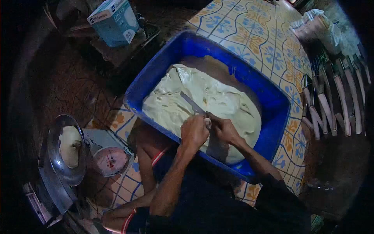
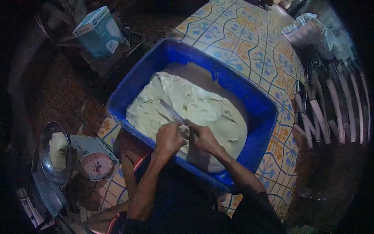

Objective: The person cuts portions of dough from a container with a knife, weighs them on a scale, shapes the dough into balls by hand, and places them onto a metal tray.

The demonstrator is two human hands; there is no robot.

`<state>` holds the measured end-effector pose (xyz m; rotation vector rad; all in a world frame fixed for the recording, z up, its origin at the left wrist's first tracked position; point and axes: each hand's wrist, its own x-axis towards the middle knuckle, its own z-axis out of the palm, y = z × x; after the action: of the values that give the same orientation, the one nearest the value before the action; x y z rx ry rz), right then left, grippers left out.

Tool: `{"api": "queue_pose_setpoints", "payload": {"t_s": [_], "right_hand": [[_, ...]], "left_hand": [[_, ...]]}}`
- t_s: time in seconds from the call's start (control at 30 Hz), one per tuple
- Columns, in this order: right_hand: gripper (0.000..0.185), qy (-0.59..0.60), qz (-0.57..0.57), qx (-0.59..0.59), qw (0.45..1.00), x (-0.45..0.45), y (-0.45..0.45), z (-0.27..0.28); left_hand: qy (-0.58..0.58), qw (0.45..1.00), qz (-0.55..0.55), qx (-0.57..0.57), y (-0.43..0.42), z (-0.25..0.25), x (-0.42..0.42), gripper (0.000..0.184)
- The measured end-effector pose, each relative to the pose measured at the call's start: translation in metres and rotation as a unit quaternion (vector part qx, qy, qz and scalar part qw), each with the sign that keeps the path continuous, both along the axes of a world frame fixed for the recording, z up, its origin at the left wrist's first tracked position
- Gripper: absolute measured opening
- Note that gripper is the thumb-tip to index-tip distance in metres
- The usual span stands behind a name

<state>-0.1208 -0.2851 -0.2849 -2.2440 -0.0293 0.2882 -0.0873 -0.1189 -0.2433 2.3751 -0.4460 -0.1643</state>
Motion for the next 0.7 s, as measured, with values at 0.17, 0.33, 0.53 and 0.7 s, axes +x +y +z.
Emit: {"api": "queue_pose_setpoints", "payload": {"t_s": [0.17, 0.33, 0.53, 0.7], "right_hand": [[0.046, 0.105, -0.01, 0.134, 0.985, -0.066, -0.009, 0.016], [0.042, 0.221, -0.034, 0.212, 0.951, -0.028, 0.017, 0.035], [0.044, 0.199, 0.061, 0.246, 0.947, -0.022, 0.032, 0.072], [0.048, 0.234, 0.124, 0.2, 0.943, -0.039, 0.031, 0.07]], "left_hand": [[0.009, 0.98, 0.08, -0.18, 0.011, 0.027, -0.005, 0.02], [-0.026, 0.976, 0.069, -0.206, 0.002, 0.027, -0.03, 0.018], [-0.014, 0.928, 0.189, -0.321, 0.073, 0.073, -0.037, 0.015], [-0.107, 0.921, 0.192, -0.321, 0.157, 0.125, -0.049, 0.021]]}}
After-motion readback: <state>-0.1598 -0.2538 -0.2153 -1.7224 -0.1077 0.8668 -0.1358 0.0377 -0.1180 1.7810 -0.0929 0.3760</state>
